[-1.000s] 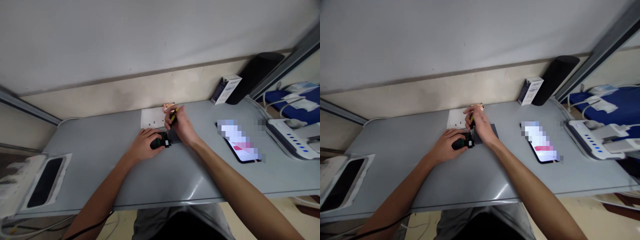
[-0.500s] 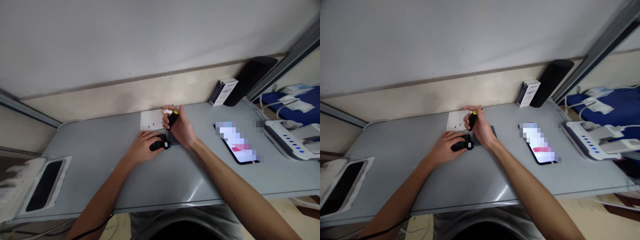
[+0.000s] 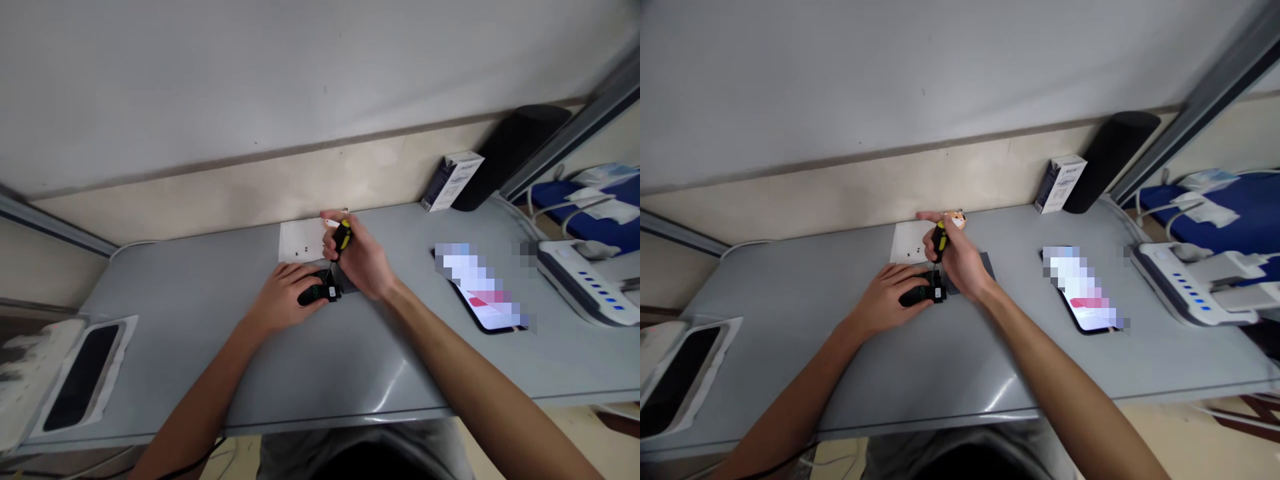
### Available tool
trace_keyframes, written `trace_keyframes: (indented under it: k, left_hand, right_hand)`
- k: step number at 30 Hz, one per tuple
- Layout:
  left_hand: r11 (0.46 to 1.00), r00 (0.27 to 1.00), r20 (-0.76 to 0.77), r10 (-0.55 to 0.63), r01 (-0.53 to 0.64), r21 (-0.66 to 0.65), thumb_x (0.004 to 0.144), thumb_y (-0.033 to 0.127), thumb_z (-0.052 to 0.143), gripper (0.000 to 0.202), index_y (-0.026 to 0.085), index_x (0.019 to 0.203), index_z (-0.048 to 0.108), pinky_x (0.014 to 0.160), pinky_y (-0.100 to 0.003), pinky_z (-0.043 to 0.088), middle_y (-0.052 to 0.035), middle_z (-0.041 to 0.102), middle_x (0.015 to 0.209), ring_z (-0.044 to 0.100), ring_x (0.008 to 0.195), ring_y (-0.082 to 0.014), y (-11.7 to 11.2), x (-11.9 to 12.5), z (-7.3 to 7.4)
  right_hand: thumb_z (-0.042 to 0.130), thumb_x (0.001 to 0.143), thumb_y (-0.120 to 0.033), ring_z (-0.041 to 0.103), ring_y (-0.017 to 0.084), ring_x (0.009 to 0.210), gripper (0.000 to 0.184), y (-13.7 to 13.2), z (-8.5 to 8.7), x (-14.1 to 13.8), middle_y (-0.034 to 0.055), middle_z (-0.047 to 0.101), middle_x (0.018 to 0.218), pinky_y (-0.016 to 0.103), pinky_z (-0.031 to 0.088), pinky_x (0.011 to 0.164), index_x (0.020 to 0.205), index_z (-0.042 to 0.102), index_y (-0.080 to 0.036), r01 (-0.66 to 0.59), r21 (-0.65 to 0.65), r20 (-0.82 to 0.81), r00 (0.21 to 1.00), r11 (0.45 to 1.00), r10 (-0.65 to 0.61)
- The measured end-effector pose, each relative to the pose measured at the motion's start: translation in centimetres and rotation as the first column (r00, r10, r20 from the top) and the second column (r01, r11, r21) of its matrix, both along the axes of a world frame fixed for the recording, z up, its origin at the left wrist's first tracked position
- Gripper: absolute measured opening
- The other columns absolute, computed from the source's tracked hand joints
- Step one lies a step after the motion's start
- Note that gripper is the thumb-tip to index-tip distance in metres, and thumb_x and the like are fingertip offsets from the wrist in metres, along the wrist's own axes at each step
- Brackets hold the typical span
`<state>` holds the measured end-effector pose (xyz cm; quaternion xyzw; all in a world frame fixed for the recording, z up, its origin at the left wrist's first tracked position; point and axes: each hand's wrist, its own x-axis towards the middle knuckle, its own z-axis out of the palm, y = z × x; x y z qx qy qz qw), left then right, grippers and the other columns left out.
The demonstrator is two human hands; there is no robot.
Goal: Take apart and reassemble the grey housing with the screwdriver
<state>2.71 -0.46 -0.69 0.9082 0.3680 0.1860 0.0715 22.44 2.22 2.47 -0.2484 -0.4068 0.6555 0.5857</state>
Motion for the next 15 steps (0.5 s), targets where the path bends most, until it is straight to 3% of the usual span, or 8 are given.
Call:
trace_keyframes:
  k: [4,6,8,10,12,15]
  left_hand:
    - [0.999,1.0,-0.003,-0.01,0.01,-0.033,0.097,0.039,0.072,0.017,0.027,0.108,0.077,0.104,-0.044,0.051,-0.0044,0.076,0.132,0.07,0.116,-0.0253,0.0,-0.2,0.0]
    - [0.999,1.0,0.009,-0.016,0.016,-0.042,0.097,0.038,0.073,0.016,0.026,0.107,0.076,0.104,-0.043,0.051,-0.0044,0.076,0.132,0.07,0.116,-0.025,0.0,-0.2,0.0]
    - [0.999,0.999,0.023,-0.023,0.024,-0.039,0.097,0.038,0.073,0.017,0.025,0.107,0.075,0.103,-0.043,0.051,-0.0051,0.076,0.132,0.07,0.116,-0.0248,0.1,-0.3,-0.2]
    - [0.999,0.999,0.028,-0.023,0.024,-0.034,0.097,0.037,0.073,0.017,0.025,0.108,0.075,0.102,-0.043,0.052,-0.0056,0.076,0.13,0.07,0.115,-0.0249,0.1,-0.3,-0.3]
    - [0.999,1.0,0.025,-0.018,0.019,-0.039,0.097,0.037,0.073,0.017,0.025,0.108,0.075,0.102,-0.043,0.052,-0.0054,0.076,0.129,0.07,0.115,-0.025,0.1,-0.3,-0.4]
    - [0.999,1.0,0.025,-0.006,0.007,-0.051,0.096,0.036,0.074,0.017,0.026,0.109,0.076,0.105,-0.043,0.051,-0.005,0.075,0.131,0.069,0.118,-0.025,0.1,-0.2,-0.4]
  right_hand:
    - [0.088,0.073,-0.063,0.066,0.015,0.076,0.051,0.0,0.0,0.3,-0.0016,0.064,0.086,0.03,0.054,0.068,0.085,0.057,-0.025,0.0,-0.005,0.042,0.999,1.0,0.001]
    - [0.09,0.074,-0.058,0.061,0.011,0.062,0.055,0.2,-0.4,0.1,-0.0066,0.06,0.073,0.028,0.05,0.06,0.082,0.047,-0.026,0.059,0.005,0.058,0.997,0.998,-0.06]
    - [0.086,0.078,-0.061,0.045,0.008,0.047,0.056,0.5,-0.9,-0.1,-0.0118,0.046,0.059,0.025,0.04,0.05,0.082,0.042,-0.027,0.121,0.031,0.08,0.989,0.992,-0.124]
    - [0.076,0.084,-0.07,0.039,0.008,0.046,0.051,0.7,-1.1,-0.2,-0.012,0.04,0.056,0.025,0.036,0.048,0.085,0.047,-0.027,0.144,0.058,0.085,0.985,0.988,-0.149]
    - [0.064,0.089,-0.075,0.045,0.01,0.051,0.05,0.8,-0.9,-0.1,-0.0085,0.045,0.062,0.027,0.04,0.052,0.095,0.059,-0.026,0.109,0.057,0.063,0.992,0.992,-0.113]
    - [0.07,0.088,-0.071,0.057,0.012,0.065,0.046,0.5,-0.4,0.2,-0.0035,0.055,0.074,0.029,0.049,0.062,0.097,0.066,-0.025,0.044,0.051,0.051,0.998,0.998,-0.046]
